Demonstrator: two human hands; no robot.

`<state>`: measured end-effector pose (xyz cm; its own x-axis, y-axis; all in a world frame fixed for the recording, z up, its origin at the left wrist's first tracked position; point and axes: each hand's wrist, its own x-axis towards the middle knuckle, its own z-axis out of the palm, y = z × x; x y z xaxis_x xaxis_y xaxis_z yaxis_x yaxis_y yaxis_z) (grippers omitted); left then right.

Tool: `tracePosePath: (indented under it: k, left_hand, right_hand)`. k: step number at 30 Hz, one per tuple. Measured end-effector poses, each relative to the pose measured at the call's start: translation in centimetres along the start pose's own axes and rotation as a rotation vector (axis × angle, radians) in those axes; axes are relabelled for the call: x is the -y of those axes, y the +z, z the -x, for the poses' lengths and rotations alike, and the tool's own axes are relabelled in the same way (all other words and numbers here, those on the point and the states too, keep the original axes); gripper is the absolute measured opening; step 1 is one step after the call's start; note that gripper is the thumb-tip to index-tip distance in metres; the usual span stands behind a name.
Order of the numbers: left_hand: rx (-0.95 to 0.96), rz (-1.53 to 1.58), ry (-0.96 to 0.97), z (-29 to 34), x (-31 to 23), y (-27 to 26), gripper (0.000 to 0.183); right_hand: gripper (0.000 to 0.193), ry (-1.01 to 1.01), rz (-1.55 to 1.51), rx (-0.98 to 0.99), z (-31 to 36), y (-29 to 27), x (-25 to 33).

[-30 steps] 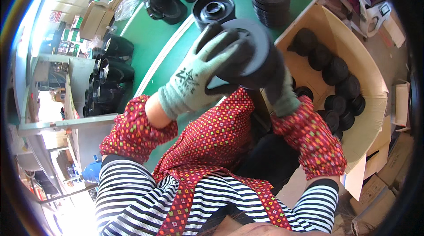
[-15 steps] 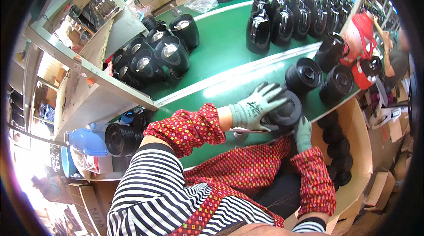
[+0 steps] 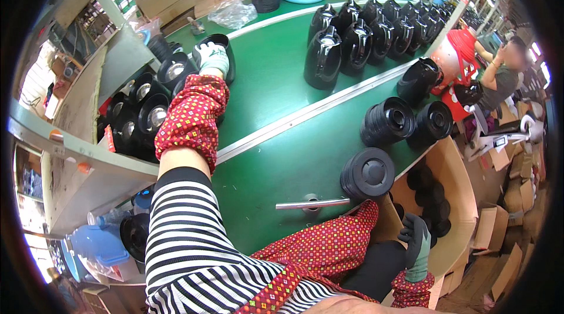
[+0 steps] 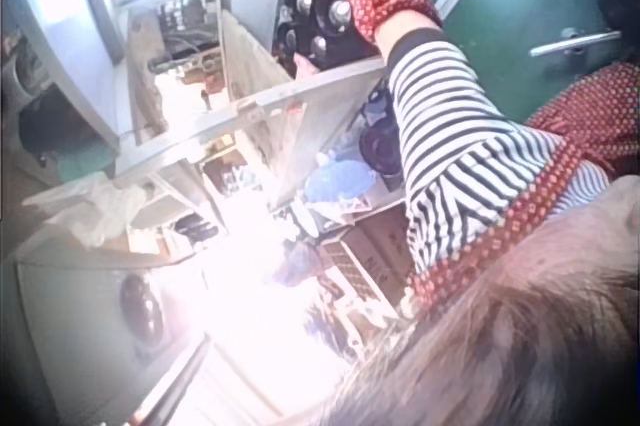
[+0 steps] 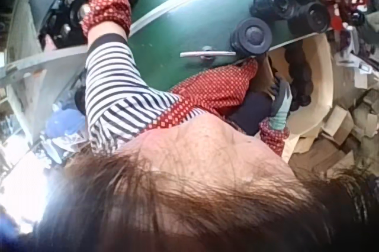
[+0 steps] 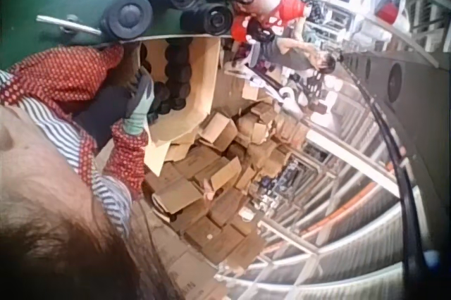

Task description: The person assembles black kettles on a green workbench. They pick up a kettle body, insert a metal rod into the base, and screw on a black lid. The person repeats this process for multiple kettles, placing the finished units on the table.

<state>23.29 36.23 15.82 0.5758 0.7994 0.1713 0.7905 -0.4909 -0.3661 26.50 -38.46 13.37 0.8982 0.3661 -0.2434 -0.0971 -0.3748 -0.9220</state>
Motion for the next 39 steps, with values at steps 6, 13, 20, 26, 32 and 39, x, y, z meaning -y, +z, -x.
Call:
tracePosePath:
  k: [6, 13, 20, 26, 32, 39]
  left_hand:
    - [-0.248, 0.171, 0.314, 2.6, -1.2, -1.7, 0.045]
    - [-0.499, 0.46, 1.013, 20.9, 0.5, -14.7, 0.045]
    - [-0.524, 0.435, 1.519, 36.7, 0.0, -20.7, 0.036]
    - [-0.121, 1.5, 0.818, 39.3, 0.7, -15.0, 0.08]
    - [1.243, 2.094, 0.735, 47.2, -5.8, -6.6, 0.077]
    - [1.393, 2.164, 0.804, 48.3, -5.9, -5.2, 0.072]
  right_hand:
    - [0.043, -0.177, -0.003, 0.185, 0.6, 6.2, 9.1]
    - [0.051, -0.614, 0.095, 0.232, -3.3, 14.6, 16.4]
    - [0.063, -0.049, -0.283, 0.691, -0.7, 13.3, 14.6]
    - [0.077, -0.04, -0.664, 0.581, 7.6, 6.7, 6.9]
    - [0.077, 0.092, -0.795, 0.631, 10.7, 2.8, -0.2]
    - [0.061, 0.069, -0.447, 0.808, 8.2, 7.2, 7.1]
